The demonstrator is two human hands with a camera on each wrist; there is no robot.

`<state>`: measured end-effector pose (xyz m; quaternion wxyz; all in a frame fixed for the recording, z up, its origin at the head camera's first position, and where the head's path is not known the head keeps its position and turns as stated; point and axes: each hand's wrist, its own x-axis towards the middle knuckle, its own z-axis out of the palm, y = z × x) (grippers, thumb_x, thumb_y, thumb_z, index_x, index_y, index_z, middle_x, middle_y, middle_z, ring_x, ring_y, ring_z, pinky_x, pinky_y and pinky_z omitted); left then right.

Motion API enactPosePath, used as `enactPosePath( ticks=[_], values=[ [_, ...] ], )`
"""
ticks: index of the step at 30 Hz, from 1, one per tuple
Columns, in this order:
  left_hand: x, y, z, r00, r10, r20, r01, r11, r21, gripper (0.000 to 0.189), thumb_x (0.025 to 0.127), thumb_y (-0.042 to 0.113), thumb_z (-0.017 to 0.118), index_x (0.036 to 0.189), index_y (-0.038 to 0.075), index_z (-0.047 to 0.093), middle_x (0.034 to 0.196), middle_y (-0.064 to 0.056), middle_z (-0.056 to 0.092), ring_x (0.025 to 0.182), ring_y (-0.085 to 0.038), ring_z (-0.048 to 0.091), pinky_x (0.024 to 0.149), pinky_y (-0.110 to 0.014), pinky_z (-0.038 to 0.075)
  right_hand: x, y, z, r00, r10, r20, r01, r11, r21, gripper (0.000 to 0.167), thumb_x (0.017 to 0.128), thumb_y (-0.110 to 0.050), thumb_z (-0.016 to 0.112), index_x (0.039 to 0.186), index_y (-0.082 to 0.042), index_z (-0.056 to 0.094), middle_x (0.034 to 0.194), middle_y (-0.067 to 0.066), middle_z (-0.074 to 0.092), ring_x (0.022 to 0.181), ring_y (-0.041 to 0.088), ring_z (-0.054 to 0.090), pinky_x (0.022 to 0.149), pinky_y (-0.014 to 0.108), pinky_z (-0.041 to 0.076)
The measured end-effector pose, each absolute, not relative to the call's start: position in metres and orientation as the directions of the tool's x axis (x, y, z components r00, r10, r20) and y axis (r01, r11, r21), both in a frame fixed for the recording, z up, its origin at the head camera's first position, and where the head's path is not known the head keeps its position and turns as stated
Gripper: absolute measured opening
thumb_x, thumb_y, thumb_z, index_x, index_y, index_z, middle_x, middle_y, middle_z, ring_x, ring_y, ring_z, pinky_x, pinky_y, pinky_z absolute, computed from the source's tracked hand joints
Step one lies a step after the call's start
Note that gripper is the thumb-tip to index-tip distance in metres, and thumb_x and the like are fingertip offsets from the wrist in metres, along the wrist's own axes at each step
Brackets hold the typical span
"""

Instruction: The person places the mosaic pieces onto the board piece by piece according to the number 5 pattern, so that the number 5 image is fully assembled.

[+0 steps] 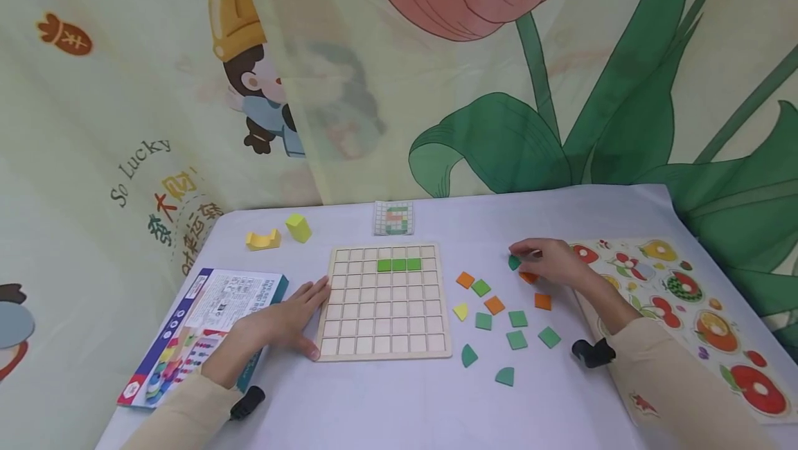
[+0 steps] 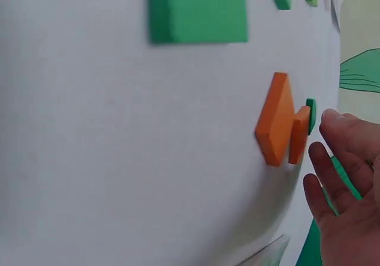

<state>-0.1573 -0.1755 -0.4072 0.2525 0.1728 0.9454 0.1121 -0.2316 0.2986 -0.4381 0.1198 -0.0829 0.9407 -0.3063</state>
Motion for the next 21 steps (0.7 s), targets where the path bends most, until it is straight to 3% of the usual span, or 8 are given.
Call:
enactPosePath(
  ticks=[9,21],
  values=[
    [-0.157,-0.175,-0.407,-0.809,0.385,-0.443,0.267,0.914,0.307,0.114,0.067,0.034,0.087,0.154,0.005,0.020,0.165,-0.010,0.006,0.151,-0.037,0.008,0.118,-0.053,0.026,-0.237,0.297,-0.446,-0.961,-0.238,-0.142,-0.112,0.803,-0.585,0.039,0.091,-0.009,0.065,0.129,-0.007,0.060,0.131,0.020,0.059,0.120,0.038,0.052,0.100,0.052,0.048],
    [-0.155,-0.176,-0.405,-0.816,0.383,-0.433,0.260,0.912,0.316,0.114,0.065,0.032,0.088,0.154,0.005,0.022,0.165,-0.009,0.008,0.151,-0.036,0.009,0.117,-0.054,0.028,-0.237,0.284,-0.453,-0.968,-0.222,-0.114,-0.121,0.817,-0.564,0.043,0.089,-0.019,0.070,0.130,-0.007,0.060,0.133,0.021,0.056,0.121,0.038,0.051,0.101,0.053,0.047]
  ],
)
